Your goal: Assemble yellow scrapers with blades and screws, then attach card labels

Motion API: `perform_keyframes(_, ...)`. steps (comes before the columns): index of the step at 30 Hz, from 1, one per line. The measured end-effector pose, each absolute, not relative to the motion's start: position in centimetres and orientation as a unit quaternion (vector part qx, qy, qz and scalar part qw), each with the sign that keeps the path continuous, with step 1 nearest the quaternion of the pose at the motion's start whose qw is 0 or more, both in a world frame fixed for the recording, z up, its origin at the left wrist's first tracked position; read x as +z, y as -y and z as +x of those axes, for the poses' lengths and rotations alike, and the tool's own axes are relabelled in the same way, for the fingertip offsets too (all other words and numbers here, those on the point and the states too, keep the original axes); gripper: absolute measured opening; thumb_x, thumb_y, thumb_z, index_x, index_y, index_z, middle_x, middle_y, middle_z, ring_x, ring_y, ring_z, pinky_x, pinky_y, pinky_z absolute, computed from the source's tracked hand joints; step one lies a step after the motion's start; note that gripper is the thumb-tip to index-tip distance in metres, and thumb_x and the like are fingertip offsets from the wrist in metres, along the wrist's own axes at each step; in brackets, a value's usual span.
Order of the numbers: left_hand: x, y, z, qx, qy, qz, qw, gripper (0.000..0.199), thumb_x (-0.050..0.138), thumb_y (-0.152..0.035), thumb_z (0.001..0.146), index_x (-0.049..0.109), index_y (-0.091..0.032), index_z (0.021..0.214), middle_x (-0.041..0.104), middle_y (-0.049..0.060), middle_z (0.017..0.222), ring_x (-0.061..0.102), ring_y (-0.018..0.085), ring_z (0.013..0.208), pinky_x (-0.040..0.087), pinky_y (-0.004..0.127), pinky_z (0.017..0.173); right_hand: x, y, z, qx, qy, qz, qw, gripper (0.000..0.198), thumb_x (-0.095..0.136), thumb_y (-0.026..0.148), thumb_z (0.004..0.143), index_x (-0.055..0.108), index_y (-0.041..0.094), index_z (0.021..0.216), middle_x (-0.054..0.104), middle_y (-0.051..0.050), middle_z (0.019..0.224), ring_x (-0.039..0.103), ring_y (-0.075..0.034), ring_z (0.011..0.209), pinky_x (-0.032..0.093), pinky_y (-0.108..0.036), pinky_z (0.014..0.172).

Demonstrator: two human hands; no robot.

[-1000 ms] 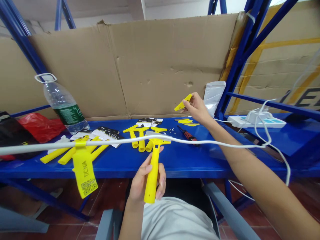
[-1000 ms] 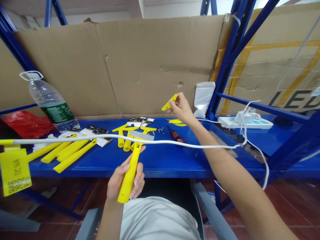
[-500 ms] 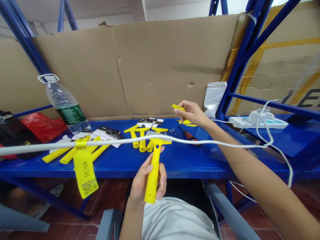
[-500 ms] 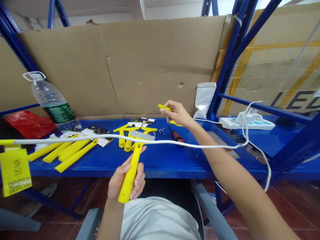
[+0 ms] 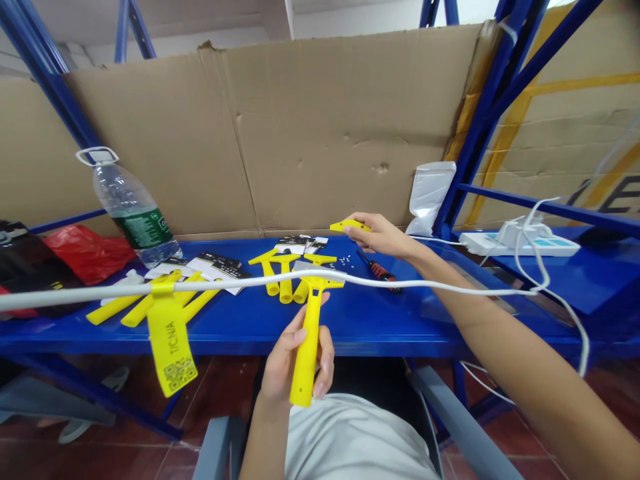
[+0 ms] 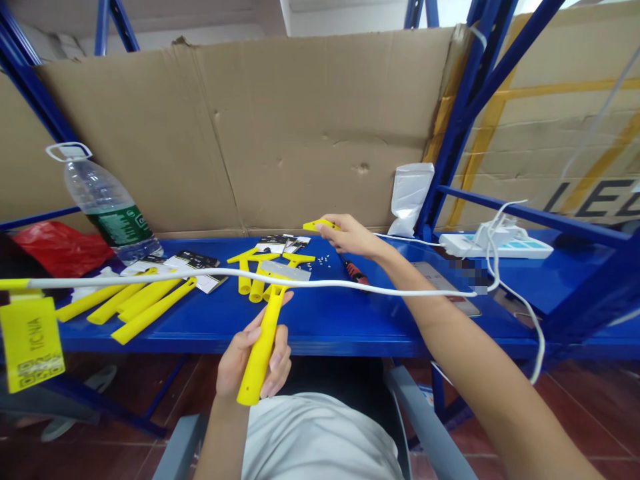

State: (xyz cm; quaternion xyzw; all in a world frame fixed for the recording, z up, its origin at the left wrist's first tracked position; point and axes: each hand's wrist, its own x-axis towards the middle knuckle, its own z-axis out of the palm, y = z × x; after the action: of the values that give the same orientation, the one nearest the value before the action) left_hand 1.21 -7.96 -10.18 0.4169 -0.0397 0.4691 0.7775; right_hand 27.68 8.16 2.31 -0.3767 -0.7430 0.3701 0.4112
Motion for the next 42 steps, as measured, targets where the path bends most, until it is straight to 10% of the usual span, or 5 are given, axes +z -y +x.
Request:
perform_keyframes(13,-10.1,8.0,1.1,0.468,0.015,0.418,0.778,0.075,0.051,-0.034,0.116,0.026,-0.021,0.185,0.076,0.004,0.084,0.069,0.015,0.051,0.059,0.023,0.052,2.8,-7.4,27.3,0.334,0.722,-0.342,0.501,0.050,0.102,0.059,0.077,0.071,0.020,0.080,0.063,0.003,0.063,0.054,-0.012,0.053,0.037,-0.029,0.054)
perform_keyframes(21,-10.1,8.0,1.4,0.478,0.030,0.417,0.772,0.071,0.046,-0.032,0.118,0.026,-0.021,0.185,0.076,0.004,0.084,0.066,0.014,0.048,0.058,0.022,0.050,2.4,-7.3,26.5,0.419,0.716,-0.262,0.493,0.040,0.105,0.039,0.073,0.071,0.020,0.075,0.087,-0.006,0.108,0.080,-0.021,0.097,0.063,-0.036,0.091)
perform_keyframes(42,-10.7,7.8,1.2,0.469,0.029,0.439,0.766,0.064,0.035,-0.031,0.121,0.026,-0.023,0.184,0.076,0.006,0.090,0.064,0.013,0.047,0.056,0.023,0.050,3.2,-4.4,24.4,0.454,0.764,-0.272,0.370,0.037,0.101,0.045,0.079,0.089,0.019,0.102,0.084,-0.003,0.089,0.074,-0.016,0.077,0.060,-0.032,0.078)
